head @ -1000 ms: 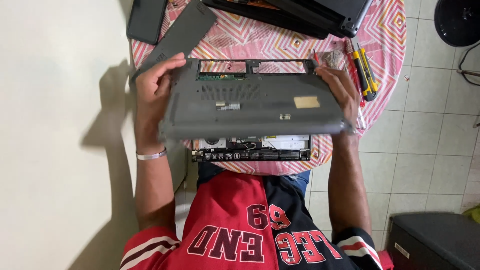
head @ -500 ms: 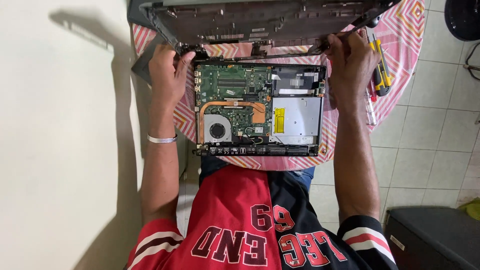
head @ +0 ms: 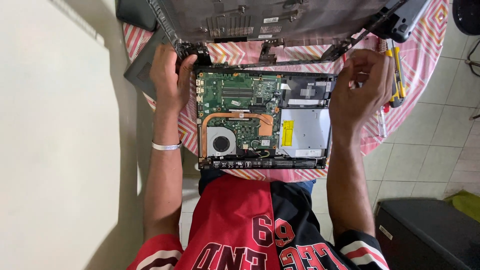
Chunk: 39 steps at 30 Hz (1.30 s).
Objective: Connecting internal ribbon cables and assembling the chassis of a laptop during a repair process.
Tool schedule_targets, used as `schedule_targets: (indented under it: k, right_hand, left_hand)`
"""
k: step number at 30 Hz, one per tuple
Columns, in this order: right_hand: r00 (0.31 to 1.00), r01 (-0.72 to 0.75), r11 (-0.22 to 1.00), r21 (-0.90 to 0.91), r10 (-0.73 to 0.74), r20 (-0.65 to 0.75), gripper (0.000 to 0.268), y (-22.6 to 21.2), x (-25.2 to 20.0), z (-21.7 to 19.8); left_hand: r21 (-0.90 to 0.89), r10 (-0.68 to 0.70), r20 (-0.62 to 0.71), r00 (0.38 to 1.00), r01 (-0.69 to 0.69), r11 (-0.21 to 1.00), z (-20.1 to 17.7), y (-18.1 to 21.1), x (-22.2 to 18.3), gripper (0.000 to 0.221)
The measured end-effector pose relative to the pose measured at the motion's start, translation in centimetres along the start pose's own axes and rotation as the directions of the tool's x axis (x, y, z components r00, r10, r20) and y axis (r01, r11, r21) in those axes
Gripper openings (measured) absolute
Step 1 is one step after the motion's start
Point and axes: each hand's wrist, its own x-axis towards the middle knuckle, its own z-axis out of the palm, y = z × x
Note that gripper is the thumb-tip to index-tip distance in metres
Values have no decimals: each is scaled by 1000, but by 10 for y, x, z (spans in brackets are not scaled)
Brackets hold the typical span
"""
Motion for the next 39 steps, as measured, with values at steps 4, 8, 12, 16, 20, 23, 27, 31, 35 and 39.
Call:
schedule_targets:
  k: [4, 8, 12, 16, 20, 23, 27, 31, 35, 39]
  right_hand:
    - [953, 46, 980, 194, -101, 284, 11, -15, -15, 25]
    - [834, 170, 932, 321, -310, 457, 8, -31, -22, 61]
    - [779, 289, 923, 254, -381, 498, 15, -39, -21, 88]
    - [757, 303, 925, 228, -379, 533, 13, -47, -15, 97]
    - [735, 365, 907, 211, -420, 532, 12, -44, -18, 107]
    - [701, 413, 885, 213, -459, 546, 13, -39, -17, 107]
    - [651, 510, 838, 192, -522, 551, 25, -36, -13, 106]
    - [623, 530, 826, 193, -533, 572, 19, -35, -10, 105]
    - [607, 517, 831, 205, -525, 597, 25, -34, -11, 105]
    - [595, 451, 856, 253, -500, 629, 21, -43, -5, 101]
  left_hand:
    - [56, -82, 54, 995, 79, 995, 2, 2, 3, 44]
    - [73, -36, 41, 999, 32, 997, 4, -4, 1, 47]
    - [63, 55, -9, 998, -55, 996, 5, -5, 3, 38]
    - [98, 20, 24, 1000, -23, 995, 5, -11, 2, 46]
    - [96, 38, 17, 999, -39, 995, 4, -11, 3, 41]
    - [83, 50, 9, 999, -51, 995, 3, -9, 5, 39]
    - [79, 81, -13, 997, -79, 994, 3, -11, 6, 40]
    - [85, 53, 17, 998, -54, 995, 3, -14, 3, 39]
    - [106, 48, 27, 998, -50, 993, 6, -21, -3, 40]
    - [121, 35, 54, 998, -41, 992, 5, -21, -3, 40]
